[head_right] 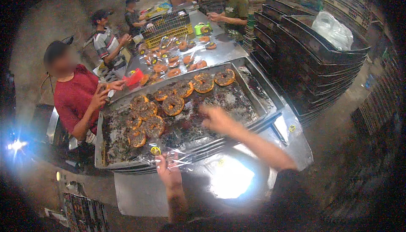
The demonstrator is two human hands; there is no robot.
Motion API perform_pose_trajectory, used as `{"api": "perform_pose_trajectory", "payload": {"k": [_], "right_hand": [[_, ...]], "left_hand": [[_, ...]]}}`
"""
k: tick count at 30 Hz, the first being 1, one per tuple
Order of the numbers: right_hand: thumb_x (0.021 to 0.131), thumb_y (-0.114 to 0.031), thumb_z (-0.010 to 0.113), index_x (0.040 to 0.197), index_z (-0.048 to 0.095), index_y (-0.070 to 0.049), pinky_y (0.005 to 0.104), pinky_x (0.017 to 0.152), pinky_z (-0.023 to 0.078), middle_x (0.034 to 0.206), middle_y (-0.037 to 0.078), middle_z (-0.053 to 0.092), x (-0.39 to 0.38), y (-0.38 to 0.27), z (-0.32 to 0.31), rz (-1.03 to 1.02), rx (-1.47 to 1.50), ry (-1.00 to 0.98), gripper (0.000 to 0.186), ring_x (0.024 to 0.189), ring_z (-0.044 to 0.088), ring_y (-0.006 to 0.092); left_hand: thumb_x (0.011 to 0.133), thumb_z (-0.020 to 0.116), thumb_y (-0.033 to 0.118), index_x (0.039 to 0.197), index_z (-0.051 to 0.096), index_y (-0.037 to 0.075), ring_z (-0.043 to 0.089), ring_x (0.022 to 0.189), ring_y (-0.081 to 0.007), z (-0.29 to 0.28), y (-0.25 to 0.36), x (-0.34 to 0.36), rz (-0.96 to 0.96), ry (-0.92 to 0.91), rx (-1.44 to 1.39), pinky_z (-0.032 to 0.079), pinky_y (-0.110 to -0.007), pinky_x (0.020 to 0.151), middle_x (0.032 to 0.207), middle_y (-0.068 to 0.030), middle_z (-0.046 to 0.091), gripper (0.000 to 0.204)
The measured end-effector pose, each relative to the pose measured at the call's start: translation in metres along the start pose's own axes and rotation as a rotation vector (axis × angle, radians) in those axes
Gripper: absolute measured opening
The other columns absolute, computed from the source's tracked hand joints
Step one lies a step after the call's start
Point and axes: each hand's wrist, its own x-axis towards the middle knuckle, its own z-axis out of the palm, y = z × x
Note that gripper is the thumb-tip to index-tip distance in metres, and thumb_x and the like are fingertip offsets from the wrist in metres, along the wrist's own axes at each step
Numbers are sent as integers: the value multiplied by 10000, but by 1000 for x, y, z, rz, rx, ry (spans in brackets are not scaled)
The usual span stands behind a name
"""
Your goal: The person repeatedly picks doughnuts from a metal tray, places them into clear plastic bags, and sets the bags aside. The person also moves full trays to a lower rack and brings new trays to the work surface. Other workers are visible in the background performing similar packaging tasks.
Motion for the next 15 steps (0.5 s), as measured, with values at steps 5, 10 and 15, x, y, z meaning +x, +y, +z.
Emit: {"api": "perform_pose_trajectory", "payload": {"k": [5,10,15], "right_hand": [[533,-120,768,1373,187,-78,456,884,378,1160,139,502,114,183,-49,173,-1085,-216,1022,1115,440,319],[544,-317,768,1398,152,-121,490,931,300,1187,176,481,152,218,-78,194,-989,-573,1071,1167,387,364],[588,-484,699,1399,157,-114,538,973,241,1194,190,486,132,208,-72,184,-928,-530,1044,1175,386,354]], "left_hand": [[874,515,130,1082,469,57,545,885,-188,-5,13,-1,11,-21,96,446,-466,889,937,-63,546,225],[836,518,65,1117,462,37,556,898,-230,-4,20,-2,-2,-7,142,442,-466,878,923,-89,559,288],[805,582,128,1113,456,28,551,902,-238,-13,11,2,-99,-90,182,430,-465,877,928,-85,556,348]]}}
